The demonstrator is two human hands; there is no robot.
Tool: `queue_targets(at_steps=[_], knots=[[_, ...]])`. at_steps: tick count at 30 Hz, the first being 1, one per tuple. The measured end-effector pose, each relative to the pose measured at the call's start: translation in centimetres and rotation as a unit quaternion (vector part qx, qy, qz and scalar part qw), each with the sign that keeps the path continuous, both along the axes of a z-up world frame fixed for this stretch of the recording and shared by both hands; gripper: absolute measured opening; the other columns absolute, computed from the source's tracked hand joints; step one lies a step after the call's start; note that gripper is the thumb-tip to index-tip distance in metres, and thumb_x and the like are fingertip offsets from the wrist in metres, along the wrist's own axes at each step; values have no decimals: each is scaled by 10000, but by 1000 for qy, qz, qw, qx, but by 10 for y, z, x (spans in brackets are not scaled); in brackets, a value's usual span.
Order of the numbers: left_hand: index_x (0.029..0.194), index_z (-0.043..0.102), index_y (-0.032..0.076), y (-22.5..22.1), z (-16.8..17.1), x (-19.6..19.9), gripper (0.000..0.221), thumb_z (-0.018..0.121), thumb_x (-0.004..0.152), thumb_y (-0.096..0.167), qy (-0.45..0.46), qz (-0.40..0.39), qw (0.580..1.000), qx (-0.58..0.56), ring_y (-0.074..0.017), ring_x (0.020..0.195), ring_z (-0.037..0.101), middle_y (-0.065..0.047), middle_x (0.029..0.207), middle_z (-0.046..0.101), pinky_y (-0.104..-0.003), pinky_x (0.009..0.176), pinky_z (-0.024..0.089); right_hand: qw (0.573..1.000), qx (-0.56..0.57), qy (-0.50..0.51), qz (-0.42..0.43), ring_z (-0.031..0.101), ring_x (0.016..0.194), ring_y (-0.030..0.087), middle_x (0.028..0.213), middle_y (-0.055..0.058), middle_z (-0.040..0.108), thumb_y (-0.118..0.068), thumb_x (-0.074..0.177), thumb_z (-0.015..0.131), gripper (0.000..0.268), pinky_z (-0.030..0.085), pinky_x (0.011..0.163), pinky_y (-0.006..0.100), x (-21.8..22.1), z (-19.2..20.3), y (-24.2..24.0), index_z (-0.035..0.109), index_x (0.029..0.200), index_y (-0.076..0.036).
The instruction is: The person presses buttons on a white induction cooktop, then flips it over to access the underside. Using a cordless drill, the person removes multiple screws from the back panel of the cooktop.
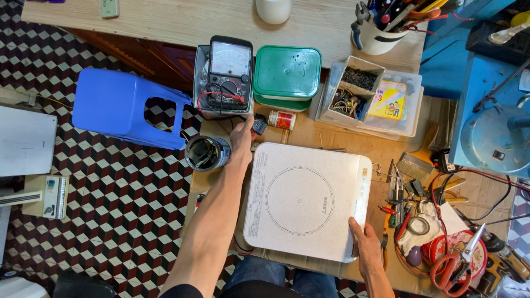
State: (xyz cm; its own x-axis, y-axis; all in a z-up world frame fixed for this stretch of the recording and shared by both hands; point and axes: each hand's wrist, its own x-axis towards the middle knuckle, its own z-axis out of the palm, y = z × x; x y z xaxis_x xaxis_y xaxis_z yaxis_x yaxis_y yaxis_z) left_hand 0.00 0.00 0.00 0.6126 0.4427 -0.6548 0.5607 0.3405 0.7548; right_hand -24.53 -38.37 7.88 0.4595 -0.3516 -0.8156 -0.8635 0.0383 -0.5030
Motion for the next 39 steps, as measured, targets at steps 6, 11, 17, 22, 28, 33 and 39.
queue_targets(at_steps=[6,11,17,22,28,33,39], knots=[[1171,720,-76,-15,10,-6,581,601,1012,470,67,-150,983,87,-316,862,648,-270,1077,708,-463,724,532,1000,0,8,-1,624,923,243,1028,141,658,-504,844,719,695,487,789,399,-1,1,-2,602,1309,-1],[1408,575,56,-14,57,-79,606,461,999,488,52,-229,946,225,-367,1346,511,-189,1475,548,-436,1110,408,999,17,-23,18,597,810,223,963,109,664,-479,862,724,642,454,690,375,1,6,-3,653,1248,28],[1400,555,40,-44,122,-195,635,481,985,514,57,-228,953,190,-316,1203,616,-200,1326,640,-411,999,476,997,35,-55,29,634,803,133,980,79,707,-468,859,744,600,482,678,254,2,10,-6,648,1217,3],[1286,671,26,-42,115,-191,606,535,974,526,101,-215,962,136,-246,1010,678,-142,1116,729,-352,884,513,996,21,-45,70,627,843,206,1065,120,702,-487,803,771,755,475,659,334,15,24,-10,591,1344,8],[1284,660,19,-24,82,-179,582,584,969,503,58,-177,982,-23,-169,983,648,-57,1107,723,-306,830,516,992,-5,-55,114,711,987,218,1158,125,711,-504,675,823,950,569,796,342,18,40,-4,498,1445,-53],[1393,580,23,-26,72,-174,578,594,990,438,70,-147,984,-74,-203,1101,638,-107,1281,674,-333,905,518,989,-17,-75,127,729,967,270,1145,197,714,-458,664,849,935,601,808,396,34,52,-1,498,1396,7],[1472,495,19,-37,112,-174,645,456,1037,493,11,-113,980,-163,-209,1341,549,-70,1497,571,-347,1122,409,975,-85,-130,157,735,949,270,1108,197,712,-467,670,860,912,588,850,373,29,111,-1,494,1350,19]])
